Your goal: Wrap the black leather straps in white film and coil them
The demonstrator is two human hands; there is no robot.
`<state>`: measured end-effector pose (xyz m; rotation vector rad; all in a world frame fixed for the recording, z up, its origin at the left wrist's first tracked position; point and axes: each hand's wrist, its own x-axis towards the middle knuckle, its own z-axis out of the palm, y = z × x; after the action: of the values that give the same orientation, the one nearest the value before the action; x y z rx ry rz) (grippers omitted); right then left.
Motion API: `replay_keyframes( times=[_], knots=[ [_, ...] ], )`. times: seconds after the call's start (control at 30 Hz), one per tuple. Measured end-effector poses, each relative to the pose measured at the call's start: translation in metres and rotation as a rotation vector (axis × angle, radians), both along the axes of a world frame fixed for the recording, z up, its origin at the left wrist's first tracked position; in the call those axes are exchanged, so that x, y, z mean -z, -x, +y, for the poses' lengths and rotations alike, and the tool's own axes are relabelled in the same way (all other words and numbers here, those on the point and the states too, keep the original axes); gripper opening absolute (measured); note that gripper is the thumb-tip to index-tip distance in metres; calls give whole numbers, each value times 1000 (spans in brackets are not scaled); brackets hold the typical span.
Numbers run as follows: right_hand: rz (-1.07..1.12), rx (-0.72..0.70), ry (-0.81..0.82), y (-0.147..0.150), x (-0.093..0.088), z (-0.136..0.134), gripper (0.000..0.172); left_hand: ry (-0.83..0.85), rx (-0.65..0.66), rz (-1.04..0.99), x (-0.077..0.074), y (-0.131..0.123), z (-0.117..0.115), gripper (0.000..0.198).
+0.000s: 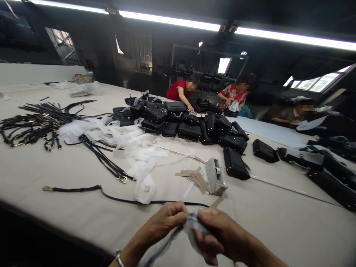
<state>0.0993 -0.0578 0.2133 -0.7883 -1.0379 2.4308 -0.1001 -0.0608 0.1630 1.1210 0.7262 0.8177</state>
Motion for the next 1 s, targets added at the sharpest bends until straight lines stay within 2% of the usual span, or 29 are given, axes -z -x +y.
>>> replay_keyframes(
  times=[0.07,0.13,0.17,0.23,0.37,0.4,0.47,0.53,0.63,0.7,0.77,0.87,0.93,1.0],
  knots=[
    [216,160,205,12,-11,8,39,194,-56,-170,3,-19,0,37],
    [339,300,343,20,-22,16,31,310,-183,-262,8,-35,-1,41],
    [362,362,363,23,-26,19,31,317,-258,-271,10,-41,-2,42],
    [338,489,284,27,-33,22,36,193,-360,-215,14,-49,-5,42],
    [111,633,-162,31,-31,18,37,-185,-390,94,11,-50,-15,33],
    [30,644,-295,31,-28,17,38,-207,-370,150,9,-49,-17,32],
    [-176,628,-580,27,-18,16,37,-134,-269,139,5,-45,-21,34],
    [-393,500,-957,18,-6,17,30,42,-128,9,2,-39,-23,40],
    [-641,134,-1550,2,12,18,22,221,16,-119,-1,-22,-24,43],
    [-813,-62,-1724,-7,21,15,23,197,72,-42,-3,-8,-24,36],
    [-974,-210,-1690,-12,27,8,22,98,89,144,-4,5,-23,27],
    [-1047,-368,-1494,-13,31,-8,27,-81,44,444,-2,16,-19,29],
    [-953,-365,-1235,-10,32,-16,28,-135,28,515,1,17,-14,20],
    [-744,-304,-836,-5,33,-20,42,-149,24,474,5,15,-10,6]
  ],
)
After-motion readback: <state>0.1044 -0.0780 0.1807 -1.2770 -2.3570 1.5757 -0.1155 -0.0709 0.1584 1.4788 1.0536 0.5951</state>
